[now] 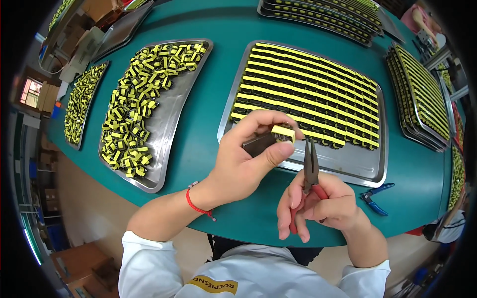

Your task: The person assembles small yellow components onto black bases using pliers at an electronics factory workbench.

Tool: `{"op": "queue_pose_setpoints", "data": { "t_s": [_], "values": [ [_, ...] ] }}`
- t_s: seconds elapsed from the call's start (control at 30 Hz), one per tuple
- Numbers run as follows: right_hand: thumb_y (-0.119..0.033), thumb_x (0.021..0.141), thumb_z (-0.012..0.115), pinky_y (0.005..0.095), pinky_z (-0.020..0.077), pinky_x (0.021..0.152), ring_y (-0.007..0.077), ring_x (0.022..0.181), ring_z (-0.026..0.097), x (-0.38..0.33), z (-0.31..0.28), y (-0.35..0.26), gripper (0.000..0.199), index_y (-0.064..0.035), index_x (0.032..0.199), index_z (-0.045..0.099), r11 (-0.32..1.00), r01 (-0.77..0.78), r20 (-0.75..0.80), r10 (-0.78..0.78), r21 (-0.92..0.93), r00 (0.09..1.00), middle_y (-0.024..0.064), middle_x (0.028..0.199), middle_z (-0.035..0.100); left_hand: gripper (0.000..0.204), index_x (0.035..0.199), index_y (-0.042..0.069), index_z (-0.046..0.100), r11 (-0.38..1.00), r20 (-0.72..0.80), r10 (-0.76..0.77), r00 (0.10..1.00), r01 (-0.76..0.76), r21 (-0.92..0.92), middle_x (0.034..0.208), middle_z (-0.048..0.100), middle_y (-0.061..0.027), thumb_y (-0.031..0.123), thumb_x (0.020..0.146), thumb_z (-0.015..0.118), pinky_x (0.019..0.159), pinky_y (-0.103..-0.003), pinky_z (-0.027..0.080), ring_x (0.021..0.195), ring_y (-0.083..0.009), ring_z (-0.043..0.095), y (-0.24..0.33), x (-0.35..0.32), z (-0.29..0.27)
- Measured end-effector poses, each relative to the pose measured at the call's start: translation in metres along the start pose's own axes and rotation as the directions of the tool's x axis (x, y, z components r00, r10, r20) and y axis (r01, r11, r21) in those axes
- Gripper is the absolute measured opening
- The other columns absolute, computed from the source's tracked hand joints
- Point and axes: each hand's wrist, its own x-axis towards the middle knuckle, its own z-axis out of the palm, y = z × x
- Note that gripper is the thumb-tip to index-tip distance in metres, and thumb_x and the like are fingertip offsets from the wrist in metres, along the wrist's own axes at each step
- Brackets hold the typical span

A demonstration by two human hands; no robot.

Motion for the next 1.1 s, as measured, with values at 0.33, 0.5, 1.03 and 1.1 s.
{"op": "queue_pose_setpoints", "data": {
  "t_s": [0.33, 0.5, 1.03, 1.1],
  "values": [
    [0.010, 0.064, 0.040, 0.0374, 0.0579, 0.049, 0.0424, 0.079, 0.069, 0.001, -0.006, 0.002, 0.039, 0.0069, 0.102, 0.048, 0.992, -0.031, 0.067, 0.023, 0.124, 0.997, 0.0331, 0.095, 0.062, 0.044, 0.137, 0.005, 0.044, 0.945, 0.118, -0.140, 0.983, 0.168, -0.280, 0.115, 0.058, -0.0130, 0.027, 0.101, 0.057, 0.064, -0.025, 0.040, 0.075, -0.0100, 0.046, -0.003, -0.004, -0.001],
    [0.009, 0.063, 0.040, 0.0372, 0.0590, 0.050, 0.0419, 0.080, 0.069, 0.001, -0.006, 0.002, 0.039, 0.0074, 0.102, 0.048, 0.989, -0.061, 0.074, 0.052, 0.131, 0.996, 0.0324, 0.095, 0.062, 0.043, 0.139, 0.005, 0.045, 0.903, 0.190, -0.166, 0.968, 0.227, -0.365, 0.115, 0.056, -0.0126, 0.031, 0.104, 0.048, 0.066, -0.026, 0.039, 0.076, -0.0113, 0.044, -0.001, -0.002, -0.002],
    [0.011, 0.055, 0.040, 0.0387, 0.0423, 0.041, 0.0281, 0.042, 0.051, -0.001, 0.004, 0.009, 0.035, 0.0028, 0.088, 0.048, 0.999, 0.024, -0.183, -0.015, 0.044, 0.983, 0.0259, 0.068, 0.057, 0.037, 0.132, -0.004, 0.055, 0.774, 0.081, 0.358, 0.930, -0.344, 0.532, 0.104, 0.063, -0.0128, 0.011, 0.098, 0.056, 0.064, -0.026, 0.046, 0.077, -0.0148, 0.056, -0.009, -0.003, 0.000],
    [0.011, 0.054, 0.039, 0.0392, 0.0428, 0.042, 0.0270, 0.039, 0.048, 0.000, 0.003, 0.013, 0.035, 0.0024, 0.087, 0.049, 0.997, 0.024, -0.179, -0.011, 0.067, 0.984, 0.0256, 0.065, 0.056, 0.045, 0.130, -0.006, 0.055, 0.698, 0.166, 0.389, 0.906, -0.407, 0.589, 0.101, 0.063, -0.0151, 0.002, 0.087, 0.064, 0.063, -0.027, 0.047, 0.076, -0.0198, 0.060, -0.002, -0.003, 0.001]
  ]
}}
